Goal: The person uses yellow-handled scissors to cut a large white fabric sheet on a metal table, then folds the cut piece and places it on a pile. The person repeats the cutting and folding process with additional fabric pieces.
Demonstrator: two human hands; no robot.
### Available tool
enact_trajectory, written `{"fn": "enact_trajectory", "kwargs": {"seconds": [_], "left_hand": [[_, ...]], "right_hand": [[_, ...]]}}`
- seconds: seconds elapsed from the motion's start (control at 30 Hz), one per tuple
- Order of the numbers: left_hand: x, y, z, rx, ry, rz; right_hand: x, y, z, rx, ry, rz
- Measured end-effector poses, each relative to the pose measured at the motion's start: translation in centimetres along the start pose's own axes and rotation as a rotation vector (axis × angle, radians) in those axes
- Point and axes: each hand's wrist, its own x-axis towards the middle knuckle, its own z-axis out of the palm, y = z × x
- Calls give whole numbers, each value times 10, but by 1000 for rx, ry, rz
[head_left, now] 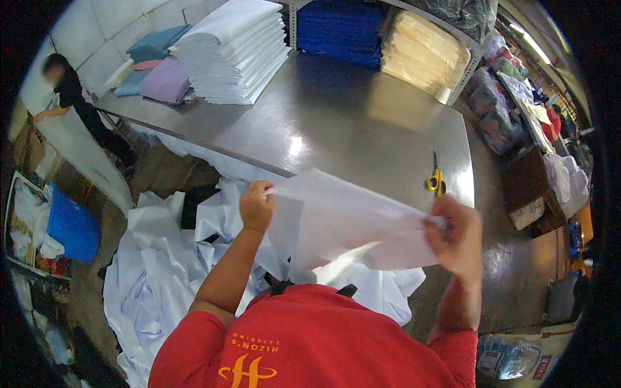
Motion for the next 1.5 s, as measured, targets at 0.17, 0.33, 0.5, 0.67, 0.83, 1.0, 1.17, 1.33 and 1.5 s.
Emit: {"fn": "enact_trajectory", "kwargs": {"seconds": [0.17, 0.33, 0.5, 0.67, 0.83, 1.0, 1.17, 1.33, 1.5], "left_hand": [[-18, -63, -10, 61, -1, -102], [-28, -92, 2, 60, -93, -109], [-41, -158, -18, 263, -78, -742], [-46, -233, -38, -509, 436, -1111], [10, -267, -70, -282, 705, -814], [58, -251, -93, 147, 355, -448], [70, -235, -85, 209, -64, -399], [68, -239, -70, 138, -315, -369], [71, -251, -75, 193, -536, -285]], "right_hand": [[-28, 50, -46, -2, 693, 55], [-58, 87, -82, 39, 926, 155], [-69, 110, -52, -106, 667, 221], [-94, 120, -1, 73, 429, 485], [-104, 159, 84, 336, 260, 623], [-114, 196, 183, 597, 549, 754], [-97, 223, 210, 530, 820, 803], [-81, 227, 213, 575, 932, 831], [-78, 225, 213, 495, 895, 845]]}}
